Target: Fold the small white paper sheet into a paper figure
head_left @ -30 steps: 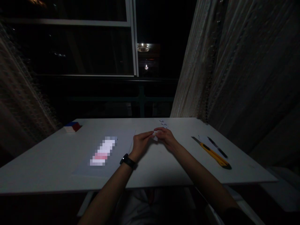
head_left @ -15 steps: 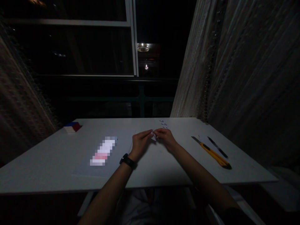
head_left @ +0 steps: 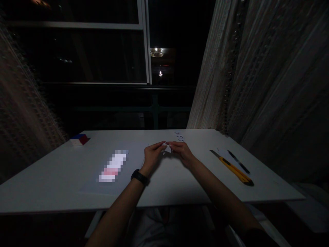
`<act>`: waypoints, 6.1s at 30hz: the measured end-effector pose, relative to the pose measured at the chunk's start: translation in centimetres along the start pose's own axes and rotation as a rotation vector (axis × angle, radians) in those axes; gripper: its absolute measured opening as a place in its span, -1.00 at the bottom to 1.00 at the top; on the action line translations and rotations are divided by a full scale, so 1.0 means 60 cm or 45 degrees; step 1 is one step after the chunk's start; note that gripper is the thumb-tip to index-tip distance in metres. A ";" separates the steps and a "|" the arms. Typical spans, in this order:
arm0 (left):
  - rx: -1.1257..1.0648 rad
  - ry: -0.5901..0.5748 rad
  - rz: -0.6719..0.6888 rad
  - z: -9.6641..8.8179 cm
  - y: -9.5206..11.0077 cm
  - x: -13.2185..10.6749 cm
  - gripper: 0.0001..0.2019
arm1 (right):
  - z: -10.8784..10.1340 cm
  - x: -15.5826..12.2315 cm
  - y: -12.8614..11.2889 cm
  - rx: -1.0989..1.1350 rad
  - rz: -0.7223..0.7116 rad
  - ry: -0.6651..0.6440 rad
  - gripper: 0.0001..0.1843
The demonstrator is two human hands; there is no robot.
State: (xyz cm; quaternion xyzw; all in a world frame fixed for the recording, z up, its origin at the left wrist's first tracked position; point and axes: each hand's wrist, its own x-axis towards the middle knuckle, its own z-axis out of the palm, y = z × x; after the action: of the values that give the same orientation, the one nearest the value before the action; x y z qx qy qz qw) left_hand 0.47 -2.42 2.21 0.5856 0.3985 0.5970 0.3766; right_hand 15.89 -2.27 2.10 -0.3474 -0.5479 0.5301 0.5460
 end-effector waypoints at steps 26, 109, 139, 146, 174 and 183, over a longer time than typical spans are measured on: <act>0.085 -0.137 0.101 -0.002 -0.015 -0.001 -0.71 | -0.003 0.004 -0.004 0.076 0.016 0.050 -0.73; 0.382 -0.147 0.437 -0.010 -0.007 0.002 -0.88 | -0.024 0.020 0.007 -0.184 -0.172 0.076 -0.81; 0.348 -0.145 0.380 -0.011 -0.005 0.001 -0.86 | -0.027 0.014 -0.010 -0.393 -0.340 0.033 -0.82; 0.404 -0.173 0.443 -0.014 -0.006 0.003 -0.86 | -0.032 0.010 -0.016 -0.562 -0.545 -0.034 -0.82; 0.294 -0.366 0.170 0.003 -0.006 -0.006 -0.87 | -0.035 0.018 0.003 -0.168 0.076 0.021 -0.74; 0.205 -0.206 0.043 0.000 -0.013 0.005 -0.84 | -0.027 0.016 -0.003 -0.285 -0.104 0.019 -0.64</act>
State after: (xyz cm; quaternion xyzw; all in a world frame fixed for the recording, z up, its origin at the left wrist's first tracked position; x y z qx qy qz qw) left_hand 0.46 -1.84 1.63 0.6670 0.4034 0.5201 0.3492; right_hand 17.32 -1.08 2.26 -0.3874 -0.6132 0.4406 0.5290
